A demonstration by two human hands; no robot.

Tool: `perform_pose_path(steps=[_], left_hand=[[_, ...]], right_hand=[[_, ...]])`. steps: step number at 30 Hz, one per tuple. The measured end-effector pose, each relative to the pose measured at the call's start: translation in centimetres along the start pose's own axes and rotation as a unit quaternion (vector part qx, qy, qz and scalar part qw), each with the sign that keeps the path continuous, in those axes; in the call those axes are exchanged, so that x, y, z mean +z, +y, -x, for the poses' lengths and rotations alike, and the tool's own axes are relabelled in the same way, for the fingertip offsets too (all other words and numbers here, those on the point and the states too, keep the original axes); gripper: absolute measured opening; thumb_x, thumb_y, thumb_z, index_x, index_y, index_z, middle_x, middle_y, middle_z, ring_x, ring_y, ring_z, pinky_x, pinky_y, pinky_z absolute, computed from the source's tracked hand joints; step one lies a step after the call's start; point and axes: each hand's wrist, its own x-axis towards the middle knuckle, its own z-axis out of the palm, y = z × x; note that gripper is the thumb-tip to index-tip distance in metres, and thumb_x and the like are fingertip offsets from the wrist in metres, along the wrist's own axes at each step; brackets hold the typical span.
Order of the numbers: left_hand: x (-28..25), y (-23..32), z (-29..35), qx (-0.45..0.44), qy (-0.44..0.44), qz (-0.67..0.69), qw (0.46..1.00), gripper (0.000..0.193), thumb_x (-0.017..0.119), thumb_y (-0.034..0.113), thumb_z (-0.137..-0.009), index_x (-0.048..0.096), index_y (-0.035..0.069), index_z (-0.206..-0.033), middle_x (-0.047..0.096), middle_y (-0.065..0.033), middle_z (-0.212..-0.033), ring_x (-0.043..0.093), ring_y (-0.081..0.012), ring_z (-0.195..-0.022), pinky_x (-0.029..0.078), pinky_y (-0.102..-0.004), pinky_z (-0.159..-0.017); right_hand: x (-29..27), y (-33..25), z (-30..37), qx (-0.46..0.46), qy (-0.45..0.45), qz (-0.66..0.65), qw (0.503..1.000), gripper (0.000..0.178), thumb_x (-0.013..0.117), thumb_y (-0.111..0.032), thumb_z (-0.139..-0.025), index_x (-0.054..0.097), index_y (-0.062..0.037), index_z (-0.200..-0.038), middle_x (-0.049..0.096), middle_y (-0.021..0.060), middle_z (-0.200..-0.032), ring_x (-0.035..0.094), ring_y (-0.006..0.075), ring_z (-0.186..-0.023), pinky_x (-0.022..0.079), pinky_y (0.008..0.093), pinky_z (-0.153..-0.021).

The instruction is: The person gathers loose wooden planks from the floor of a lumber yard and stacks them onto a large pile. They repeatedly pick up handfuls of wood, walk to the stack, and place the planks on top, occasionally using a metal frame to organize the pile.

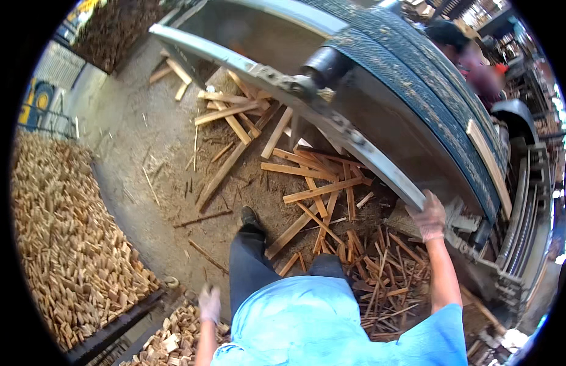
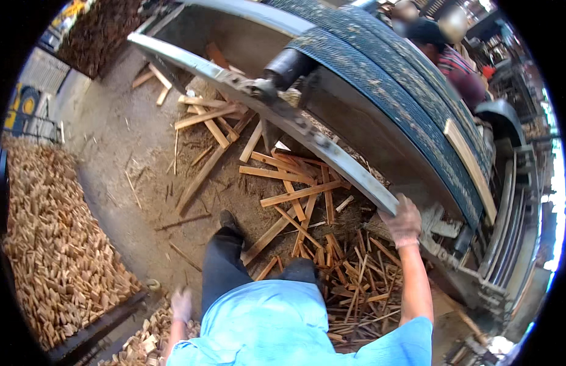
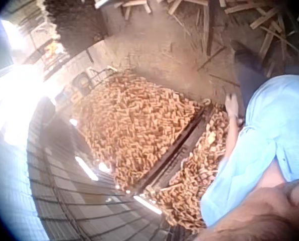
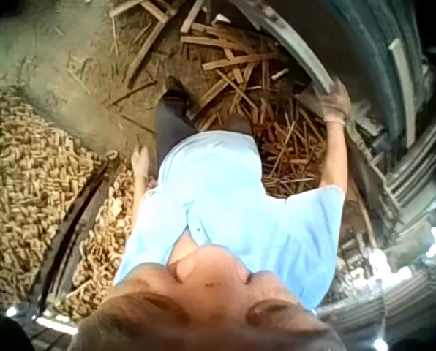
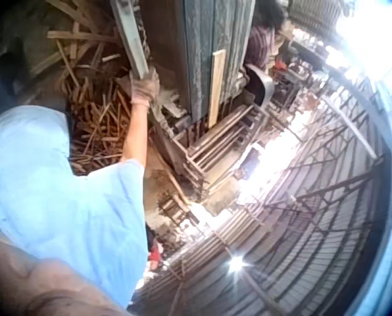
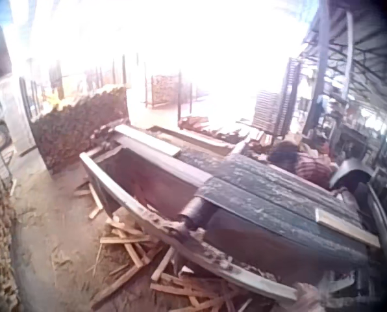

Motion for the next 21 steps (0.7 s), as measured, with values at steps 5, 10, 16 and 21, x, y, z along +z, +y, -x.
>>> perform_pose_path(steps=[5, 10, 16, 21], left_hand=[[1.8, 9.6, -8.8, 0.085, -0.078, 0.113, 0.987, 0.056, 0.064, 0.031, -0.092, 0.057, 0.003, -0.14, 0.063, -0.0231, -0.136, 0.06, -0.0345, -0.127, 0.046, -0.04, -0.108], [3.4, 15.0, -9.1, 0.134, -0.233, 0.017, 0.963, 0.06, 0.067, 0.033, -0.091, 0.055, 0.004, -0.143, 0.06, -0.02, -0.14, 0.057, -0.0338, -0.131, 0.043, -0.0395, -0.111], [12.8, 13.0, -13.0, 0.13, -0.3, -0.013, 0.945, 0.06, 0.066, 0.036, -0.09, 0.057, 0.002, -0.139, 0.063, -0.0245, -0.132, 0.06, -0.038, -0.124, 0.046, -0.0433, -0.107], [16.9, 12.0, -14.2, 0.076, -0.338, -0.015, 0.938, 0.062, 0.065, 0.032, -0.086, 0.055, 0.001, -0.139, 0.058, -0.0274, -0.138, 0.055, -0.0417, -0.129, 0.044, -0.0446, -0.108]], right_hand=[[0.1, -0.3, 1.2, 0.113, -0.054, 0.055, 0.991, 0.084, 0.093, -0.033, -0.066, 0.053, -0.0086, -0.136, 0.065, 0.0178, -0.124, 0.063, 0.0399, -0.112, 0.053, 0.0481, -0.095], [0.0, -5.8, 2.8, 0.252, 0.014, 0.127, 0.959, 0.085, 0.085, -0.029, -0.079, 0.044, -0.0117, -0.151, 0.044, 0.0183, -0.154, 0.037, 0.0365, -0.146, 0.037, 0.0452, -0.119], [12.9, -17.5, 8.9, -0.083, -0.201, -0.019, 0.976, 0.07, 0.072, -0.019, -0.09, 0.042, -0.0016, -0.151, 0.039, 0.0205, -0.158, 0.035, 0.0361, -0.148, 0.033, 0.0448, -0.122], [34.5, -12.2, -0.8, -0.084, -0.253, 0.101, 0.959, 0.067, 0.066, -0.017, -0.089, 0.042, 0.0019, -0.149, 0.048, 0.0258, -0.149, 0.05, 0.0409, -0.134, 0.043, 0.0458, -0.113]])
